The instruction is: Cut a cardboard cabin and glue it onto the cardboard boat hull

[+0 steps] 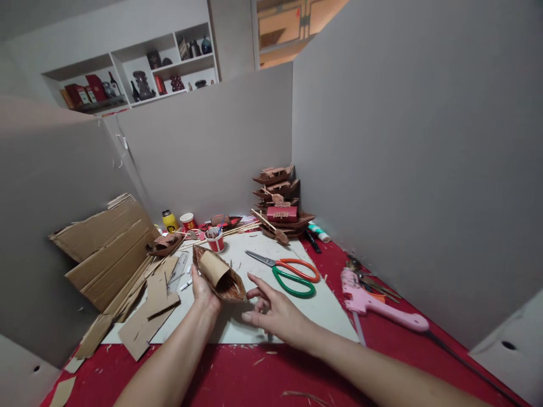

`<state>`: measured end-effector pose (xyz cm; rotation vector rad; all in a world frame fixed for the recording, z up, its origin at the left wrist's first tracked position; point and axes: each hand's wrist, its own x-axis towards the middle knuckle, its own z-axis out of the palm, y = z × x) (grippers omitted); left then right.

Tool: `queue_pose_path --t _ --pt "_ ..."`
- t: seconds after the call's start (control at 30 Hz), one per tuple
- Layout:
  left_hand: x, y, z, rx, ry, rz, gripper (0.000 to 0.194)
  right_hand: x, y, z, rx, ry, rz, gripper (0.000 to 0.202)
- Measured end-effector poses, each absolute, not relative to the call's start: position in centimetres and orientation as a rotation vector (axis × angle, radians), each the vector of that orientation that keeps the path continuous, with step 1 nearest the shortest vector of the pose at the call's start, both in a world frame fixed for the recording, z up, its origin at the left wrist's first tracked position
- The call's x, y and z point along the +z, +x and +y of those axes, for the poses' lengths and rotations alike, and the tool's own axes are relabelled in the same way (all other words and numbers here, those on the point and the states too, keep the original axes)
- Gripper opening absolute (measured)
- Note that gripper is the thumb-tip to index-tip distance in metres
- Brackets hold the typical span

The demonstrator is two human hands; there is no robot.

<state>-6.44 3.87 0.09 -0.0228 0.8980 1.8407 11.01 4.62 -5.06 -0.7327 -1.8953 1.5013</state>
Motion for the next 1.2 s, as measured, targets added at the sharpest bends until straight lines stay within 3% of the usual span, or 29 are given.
queue_pose_path --t 0.2,0.37,0.9,1.2 --pt "0.4 -4.2 3.4 1.873 -0.010 0.881 0.050 -4.7 10.5 3.7 1.785 -0.596 -1.661 0.115" --pt "0.1 -3.5 3.5 1.918 -0.007 0.895 0.049 -4.4 10.4 3.7 1.817 -0.600 -1.533 0.114" --pt "0.0 -3.8 3.2 1.953 0.228 0.760 0.039 -1.4 12.2 5.2 1.807 -0.543 -1.277 0.068" --pt "0.2 -3.7 2.8 1.881 0.368 0.702 0.036 -0.9 12.8 5.8 1.795 -0.543 -1.243 0.083"
